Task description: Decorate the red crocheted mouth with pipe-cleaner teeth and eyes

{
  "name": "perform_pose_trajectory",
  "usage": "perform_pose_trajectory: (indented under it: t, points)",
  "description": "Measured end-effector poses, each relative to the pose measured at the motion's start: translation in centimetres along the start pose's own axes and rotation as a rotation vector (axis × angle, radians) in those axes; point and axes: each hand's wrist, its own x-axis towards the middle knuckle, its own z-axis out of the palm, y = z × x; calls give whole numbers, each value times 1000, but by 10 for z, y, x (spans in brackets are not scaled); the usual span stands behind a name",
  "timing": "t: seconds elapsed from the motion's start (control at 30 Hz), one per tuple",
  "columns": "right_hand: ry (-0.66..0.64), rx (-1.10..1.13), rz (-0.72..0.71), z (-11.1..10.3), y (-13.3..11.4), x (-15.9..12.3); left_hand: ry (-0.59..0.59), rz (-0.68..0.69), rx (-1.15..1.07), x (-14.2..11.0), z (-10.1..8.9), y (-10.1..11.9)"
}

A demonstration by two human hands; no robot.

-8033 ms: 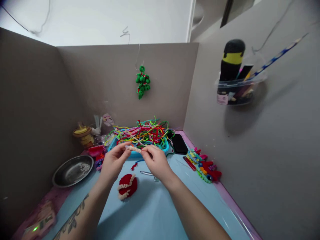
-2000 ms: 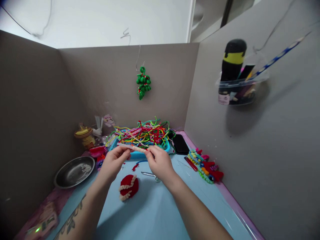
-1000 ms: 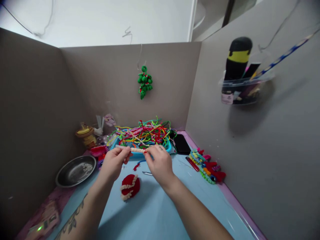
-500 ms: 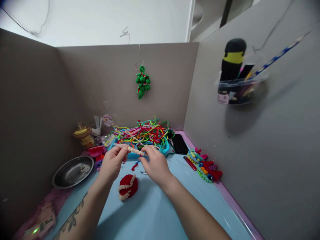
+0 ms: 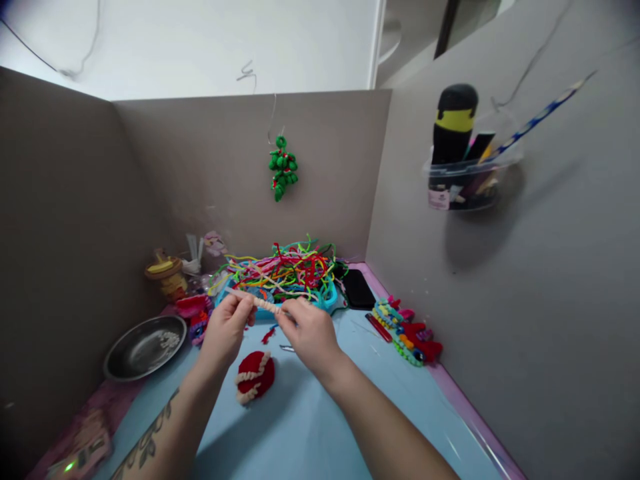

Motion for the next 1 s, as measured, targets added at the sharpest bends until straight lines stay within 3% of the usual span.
perform_pose_trajectory:
  t: [0.27,0.57,0.7,0.83,1.0]
  points:
    - [-63,-130,-114,3,2,-2,7,-24,-3,-1,-1,-2]
    - [12,-83,-66,5,4,-2,17,-41,-127,0,4,-8]
    - [43,-2,18,6,7,0,-83,-74,-248,-1,11,-5]
    - [-41,-10,32,10,10,2,-204,-190,-335,-5,19,-4]
    - [-150,68,21,12,6,1,-91,-258,-502,-4,22,-10]
